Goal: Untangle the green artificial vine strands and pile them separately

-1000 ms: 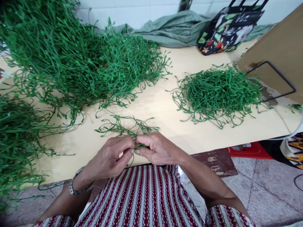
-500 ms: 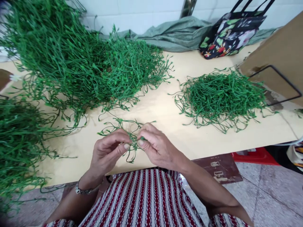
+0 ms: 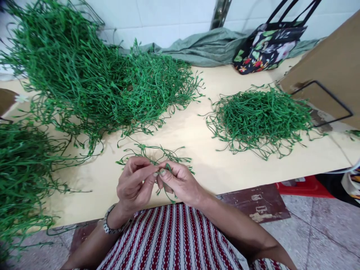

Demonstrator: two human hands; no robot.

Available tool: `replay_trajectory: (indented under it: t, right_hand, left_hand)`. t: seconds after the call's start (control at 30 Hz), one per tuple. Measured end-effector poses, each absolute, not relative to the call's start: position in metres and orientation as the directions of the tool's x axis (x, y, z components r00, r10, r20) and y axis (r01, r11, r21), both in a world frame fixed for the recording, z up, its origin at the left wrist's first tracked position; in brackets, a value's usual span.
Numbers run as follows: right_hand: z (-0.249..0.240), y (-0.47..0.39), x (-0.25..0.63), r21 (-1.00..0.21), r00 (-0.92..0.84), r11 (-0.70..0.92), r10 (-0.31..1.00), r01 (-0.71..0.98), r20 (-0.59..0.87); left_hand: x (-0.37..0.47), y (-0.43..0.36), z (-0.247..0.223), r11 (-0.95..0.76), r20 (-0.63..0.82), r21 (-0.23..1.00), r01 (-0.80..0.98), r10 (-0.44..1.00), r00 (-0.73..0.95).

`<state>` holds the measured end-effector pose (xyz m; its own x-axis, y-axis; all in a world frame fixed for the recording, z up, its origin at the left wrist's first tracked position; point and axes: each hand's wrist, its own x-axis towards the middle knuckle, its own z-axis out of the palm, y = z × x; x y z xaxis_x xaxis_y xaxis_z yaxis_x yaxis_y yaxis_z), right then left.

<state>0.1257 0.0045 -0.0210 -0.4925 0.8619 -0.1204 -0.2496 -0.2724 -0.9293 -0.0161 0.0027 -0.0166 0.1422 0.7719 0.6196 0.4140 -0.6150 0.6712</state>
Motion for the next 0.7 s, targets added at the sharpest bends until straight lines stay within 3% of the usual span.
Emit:
replay_trajectory:
  t: [0.07,0.17,0.3,0.5,0.7]
  right_hand:
    - [-0.020,0.005,0.128,-0.980,-0.467,-0.142,0.882,-0.137,-0.063]
    - [-0.017,0.008,0.130,-0.989,-0.456,0.122,0.887,0.087,0.070]
    - [-0.011,0.013,0.131,-0.886,-0.507,0.423,0.815,0.190,0.280]
    - [-0.005,0.017,0.134,-0.851,-0.580,0.500,0.745,0.161,0.329]
    - [-0.004,0.019,0.136,-0.847,-0.629,0.510,0.710,0.151,0.316]
  left_hand:
    - [-0.015,0.004,-0.017,-0.579,0.576,0.750,0.321,0.809,0.116]
    - [-0.013,0.006,-0.019,-0.360,0.361,0.933,-0.035,0.930,0.075]
    - [-0.009,0.007,-0.015,0.007,0.055,0.879,-0.476,0.992,0.117]
    - [-0.007,0.005,-0.003,0.243,-0.135,0.778,-0.580,0.965,0.224]
    - [-0.007,0.002,-0.002,0.288,-0.178,0.769,-0.571,0.954,0.241]
